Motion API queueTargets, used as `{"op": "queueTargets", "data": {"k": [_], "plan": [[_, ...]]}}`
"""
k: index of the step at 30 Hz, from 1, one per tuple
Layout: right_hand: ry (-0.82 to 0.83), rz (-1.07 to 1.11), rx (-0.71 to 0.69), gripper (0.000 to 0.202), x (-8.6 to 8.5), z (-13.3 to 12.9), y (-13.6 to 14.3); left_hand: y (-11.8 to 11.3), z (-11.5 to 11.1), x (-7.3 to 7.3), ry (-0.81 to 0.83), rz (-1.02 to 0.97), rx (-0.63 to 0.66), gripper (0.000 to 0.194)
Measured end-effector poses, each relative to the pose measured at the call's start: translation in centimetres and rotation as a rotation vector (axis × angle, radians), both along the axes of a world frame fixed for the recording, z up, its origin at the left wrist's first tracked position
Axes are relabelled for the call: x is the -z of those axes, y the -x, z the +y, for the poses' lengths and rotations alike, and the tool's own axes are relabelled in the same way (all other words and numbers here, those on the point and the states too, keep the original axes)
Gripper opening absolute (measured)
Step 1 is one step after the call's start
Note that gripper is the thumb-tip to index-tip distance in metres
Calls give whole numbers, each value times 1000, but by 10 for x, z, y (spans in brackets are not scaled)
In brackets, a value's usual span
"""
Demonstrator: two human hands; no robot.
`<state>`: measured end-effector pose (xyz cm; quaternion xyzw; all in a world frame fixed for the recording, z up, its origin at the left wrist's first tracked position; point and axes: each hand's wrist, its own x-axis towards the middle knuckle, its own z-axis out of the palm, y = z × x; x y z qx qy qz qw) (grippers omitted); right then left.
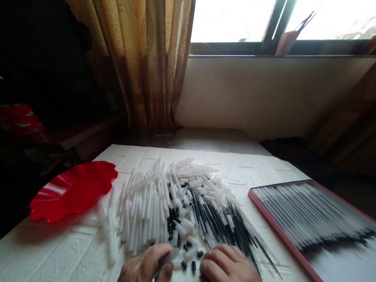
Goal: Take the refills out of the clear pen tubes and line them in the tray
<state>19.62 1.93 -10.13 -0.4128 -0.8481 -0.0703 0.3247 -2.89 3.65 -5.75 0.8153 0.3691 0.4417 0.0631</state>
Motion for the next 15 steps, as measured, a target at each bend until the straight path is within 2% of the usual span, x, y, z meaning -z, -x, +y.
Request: {"op": "queueTargets", "data": {"k": [4,7,11,15], "plan": [[-88,-10,41,37,-7,4,8,-1,5,4,-37,61,136,23],[-91,6,56,48,-12,7,14,0,7,10,-61,114,191,22],[-148,39,77,52,-15,10,16,1,8,16,-26,129,190,22],[-169,84,-6,47,-6,13,16,0,10,17,-32,149,169,23]]}}
